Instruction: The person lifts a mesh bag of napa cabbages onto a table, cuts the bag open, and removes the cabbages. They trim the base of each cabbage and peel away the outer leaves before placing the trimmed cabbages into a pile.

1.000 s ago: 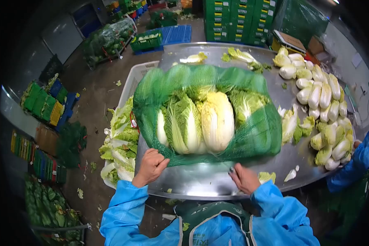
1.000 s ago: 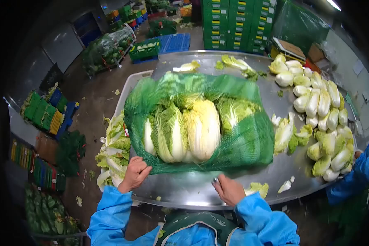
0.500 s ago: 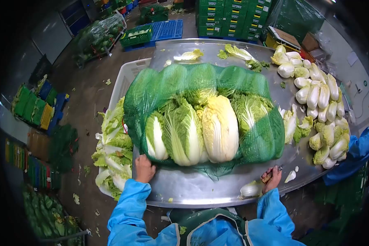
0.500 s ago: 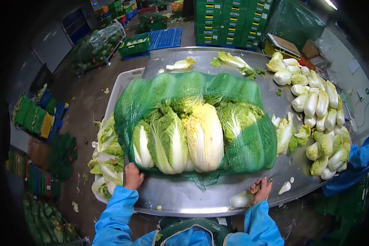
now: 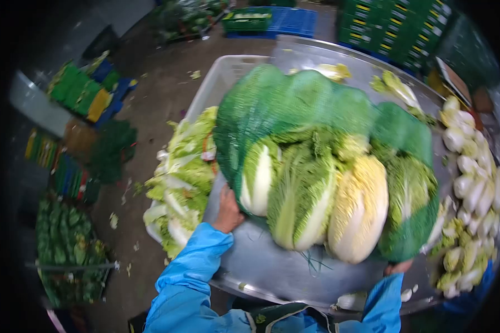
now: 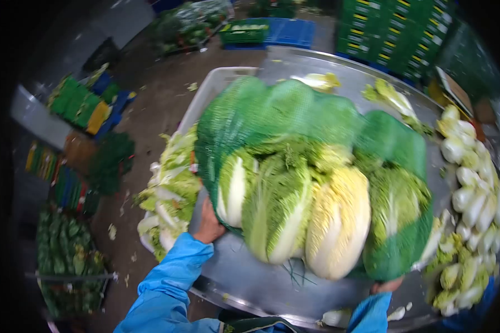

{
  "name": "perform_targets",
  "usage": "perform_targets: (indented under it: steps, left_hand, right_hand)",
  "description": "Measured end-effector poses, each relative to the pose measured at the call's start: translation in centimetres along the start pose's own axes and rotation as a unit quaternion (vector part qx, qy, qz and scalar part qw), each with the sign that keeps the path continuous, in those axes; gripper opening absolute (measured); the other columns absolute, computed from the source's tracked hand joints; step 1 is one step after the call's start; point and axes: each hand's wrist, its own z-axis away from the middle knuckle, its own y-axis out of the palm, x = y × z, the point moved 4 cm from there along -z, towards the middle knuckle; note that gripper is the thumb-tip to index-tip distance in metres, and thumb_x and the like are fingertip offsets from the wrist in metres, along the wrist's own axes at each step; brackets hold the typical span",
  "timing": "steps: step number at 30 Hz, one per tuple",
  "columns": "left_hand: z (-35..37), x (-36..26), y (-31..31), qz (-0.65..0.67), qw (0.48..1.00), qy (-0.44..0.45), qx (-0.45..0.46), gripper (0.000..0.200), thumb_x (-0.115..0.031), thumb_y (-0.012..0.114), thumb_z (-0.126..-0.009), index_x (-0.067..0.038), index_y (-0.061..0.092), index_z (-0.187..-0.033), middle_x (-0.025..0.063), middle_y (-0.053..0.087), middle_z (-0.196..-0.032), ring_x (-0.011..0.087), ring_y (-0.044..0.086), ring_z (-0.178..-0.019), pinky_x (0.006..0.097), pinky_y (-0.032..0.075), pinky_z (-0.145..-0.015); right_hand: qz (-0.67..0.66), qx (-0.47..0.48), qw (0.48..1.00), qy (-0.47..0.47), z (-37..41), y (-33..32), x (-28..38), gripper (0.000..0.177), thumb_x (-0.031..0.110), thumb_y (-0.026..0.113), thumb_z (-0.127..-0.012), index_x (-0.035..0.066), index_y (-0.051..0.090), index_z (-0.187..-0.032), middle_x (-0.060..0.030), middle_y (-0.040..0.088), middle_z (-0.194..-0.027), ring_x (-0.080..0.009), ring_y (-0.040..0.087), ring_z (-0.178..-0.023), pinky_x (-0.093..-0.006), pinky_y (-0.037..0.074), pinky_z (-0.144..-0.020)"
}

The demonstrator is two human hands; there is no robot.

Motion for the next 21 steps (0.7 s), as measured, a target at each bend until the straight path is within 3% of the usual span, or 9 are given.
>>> perform_targets:
  steps: [5,7,10,11,12,14,16,18,21]
  left_hand:
    - [-6.1,2.3,4.3,-0.036,0.999,-0.013,0.019,0.045,-0.002,0.062,-0.059,0.0,0.06,-0.104,0.0197,0.053,-0.108,0.0362,0.047,-0.108,0.0573,0.021,-0.105]
    - [-9.0,1.9,3.9,-0.055,0.998,-0.015,0.029,0.04,-0.004,0.062,-0.062,-0.001,0.06,-0.102,0.0169,0.054,-0.103,0.0342,0.048,-0.105,0.0559,0.023,-0.104]
    - [-11.0,2.3,2.9,-0.032,0.99,-0.018,0.138,0.038,-0.018,0.07,-0.07,-0.004,0.061,-0.104,0.0164,0.055,-0.105,0.0342,0.049,-0.106,0.0501,0.032,-0.099]
    - [-12.3,0.8,0.0,0.043,0.978,-0.028,0.2,0.038,-0.018,0.072,-0.068,-0.004,0.062,-0.102,0.0174,0.056,-0.103,0.0348,0.052,-0.103,0.0439,0.039,-0.094]
    - [-12.0,3.2,-0.3,0.096,0.987,0.044,0.119,0.036,-0.018,0.074,-0.067,-0.004,0.063,-0.098,0.0169,0.058,-0.101,0.0333,0.054,-0.1,0.0394,0.043,-0.089]
    - [-15.7,1.9,-5.9,0.132,0.989,-0.064,0.022,0.03,-0.011,0.07,-0.07,-0.002,0.062,-0.098,0.0139,0.06,-0.099,0.0286,0.057,-0.095,0.0367,0.044,-0.085]
    - [-21.5,-5.3,-9.4,0.097,0.985,-0.047,-0.136,0.027,-0.008,0.067,-0.073,-0.001,0.062,-0.098,0.0129,0.06,-0.097,0.027,0.058,-0.091,0.0352,0.045,-0.083]
    - [-27.8,-11.3,-5.2,0.29,0.956,0.002,-0.054,0.03,-0.014,0.067,-0.079,-0.001,0.062,-0.105,0.0135,0.061,-0.1,0.0249,0.059,-0.093,0.0328,0.046,-0.081]
    - [-34.6,-18.3,6.5,0.25,0.962,0.087,0.073,0.053,-0.041,0.059,-0.085,0.0,0.056,-0.118,0.0195,0.056,-0.119,0.0316,0.054,-0.109,0.0393,0.04,-0.095]
  right_hand:
    - [-0.054,-0.009,0.998,0.037,-6.8,6.4,0.7,0.043,0.036,0.054,-0.087,0.008,0.05,-0.12,-0.008,0.06,-0.111,-0.0232,0.059,-0.099,-0.0406,0.049,-0.084]
    - [-0.05,0.082,0.995,0.008,-13.6,5.9,-1.0,0.033,0.036,0.054,-0.088,0.009,0.052,-0.107,-0.007,0.061,-0.093,-0.0205,0.062,-0.077,-0.0385,0.053,-0.066]
    - [0.027,0.026,0.998,-0.047,-9.2,8.9,4.4,0.023,0.031,0.053,-0.092,0.011,0.044,-0.088,-0.0036,0.051,-0.071,-0.0118,0.048,-0.045,-0.0281,0.042,-0.037]
    - [0.02,0.018,0.998,-0.053,-7.6,8.3,6.0,0.023,0.031,0.053,-0.092,0.011,0.044,-0.088,-0.0036,0.051,-0.071,-0.0118,0.048,-0.045,-0.0281,0.042,-0.037]
    - [0.033,0.041,0.996,-0.073,-6.1,7.3,7.2,0.023,0.031,0.053,-0.092,0.011,0.043,-0.089,-0.0037,0.051,-0.071,-0.0115,0.048,-0.046,-0.0273,0.042,-0.038]
    - [0.069,0.058,0.992,-0.085,-2.6,5.1,8.7,0.021,0.028,0.053,-0.092,0.01,0.043,-0.088,-0.004,0.052,-0.07,-0.0111,0.048,-0.047,-0.0258,0.043,-0.039]
    - [0.085,0.055,0.993,-0.056,-0.7,2.3,7.3,0.02,0.027,0.053,-0.092,0.009,0.044,-0.089,-0.0043,0.053,-0.07,-0.0111,0.049,-0.047,-0.0258,0.043,-0.039]
    - [0.095,0.059,0.993,-0.034,1.1,1.6,6.4,0.019,0.026,0.053,-0.092,0.009,0.044,-0.089,-0.0045,0.054,-0.07,-0.0111,0.049,-0.048,-0.0258,0.042,-0.04]
    - [0.124,0.105,0.987,-0.007,4.3,2.9,5.6,0.021,0.027,0.054,-0.091,0.008,0.046,-0.086,-0.0049,0.055,-0.07,-0.0114,0.051,-0.048,-0.0254,0.042,-0.041]
